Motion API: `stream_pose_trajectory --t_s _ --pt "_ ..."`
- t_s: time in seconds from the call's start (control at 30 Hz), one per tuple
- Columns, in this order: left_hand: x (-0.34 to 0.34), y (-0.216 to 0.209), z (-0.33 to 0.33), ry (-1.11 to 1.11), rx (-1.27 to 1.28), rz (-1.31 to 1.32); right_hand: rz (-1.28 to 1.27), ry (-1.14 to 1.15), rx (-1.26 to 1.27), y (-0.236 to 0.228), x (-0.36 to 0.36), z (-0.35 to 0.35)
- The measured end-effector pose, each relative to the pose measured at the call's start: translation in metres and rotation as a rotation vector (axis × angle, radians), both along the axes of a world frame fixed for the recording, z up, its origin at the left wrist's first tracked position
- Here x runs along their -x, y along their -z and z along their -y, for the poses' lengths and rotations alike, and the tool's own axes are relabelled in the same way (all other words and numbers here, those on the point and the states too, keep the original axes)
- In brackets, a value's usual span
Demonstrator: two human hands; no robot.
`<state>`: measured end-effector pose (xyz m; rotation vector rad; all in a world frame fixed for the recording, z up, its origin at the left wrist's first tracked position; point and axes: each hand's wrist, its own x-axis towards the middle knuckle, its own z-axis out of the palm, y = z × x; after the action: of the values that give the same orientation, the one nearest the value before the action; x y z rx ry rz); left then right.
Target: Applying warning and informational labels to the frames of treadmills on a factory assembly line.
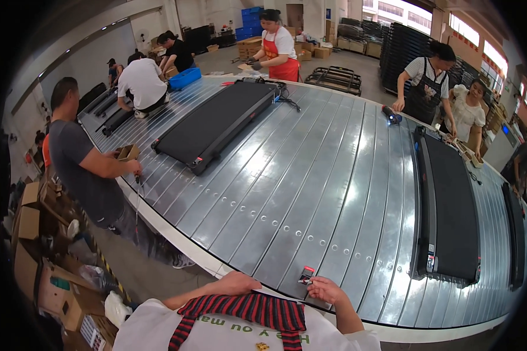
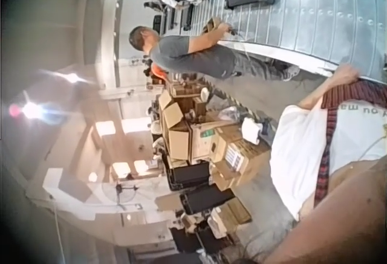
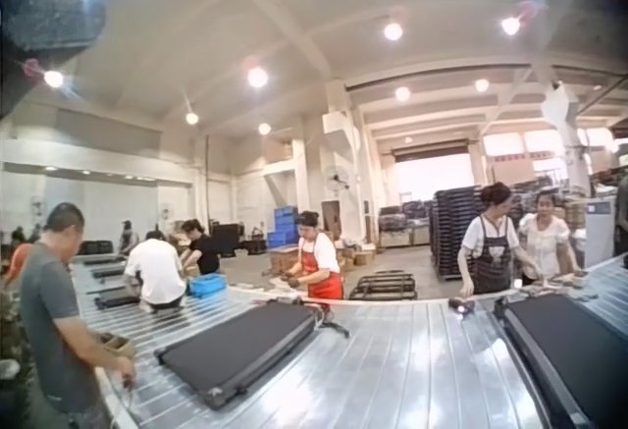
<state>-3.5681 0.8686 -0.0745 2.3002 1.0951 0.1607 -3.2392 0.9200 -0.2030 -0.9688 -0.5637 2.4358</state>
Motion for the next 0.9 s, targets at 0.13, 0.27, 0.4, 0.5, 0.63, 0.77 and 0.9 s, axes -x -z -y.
stream_pose_trajectory --t_s 0.13,0.27,0.4,0.5,0.63,0.77,0.9 --pt "0.004 -0.006 -0.002 0.004 0.038 -0.008 0.075 0.025 -0.054 0.015 -0.001 0.008" --pt "0.009 -0.008 -0.003 0.028 0.03 -0.008 0.105 0.096 -0.081 0.009 0.002 0.011" --pt "0.013 -0.008 -0.004 0.038 0.034 -0.036 0.189 0.13 -0.114 0.008 0.005 0.013" --pt "0.019 -0.012 -0.002 0.024 0.023 -0.035 0.151 0.175 -0.143 0.012 0.004 0.018" --pt "0.024 -0.012 0.001 0.009 0.009 0.008 0.146 0.215 -0.129 0.013 0.008 0.012" --pt "0.028 -0.011 0.004 0.004 0.003 -0.005 0.166 0.263 -0.131 0.01 0.012 0.013" --pt "0.035 -0.022 0.011 -0.032 0.043 -0.095 0.268 0.334 -0.163 0.006 0.022 0.015"
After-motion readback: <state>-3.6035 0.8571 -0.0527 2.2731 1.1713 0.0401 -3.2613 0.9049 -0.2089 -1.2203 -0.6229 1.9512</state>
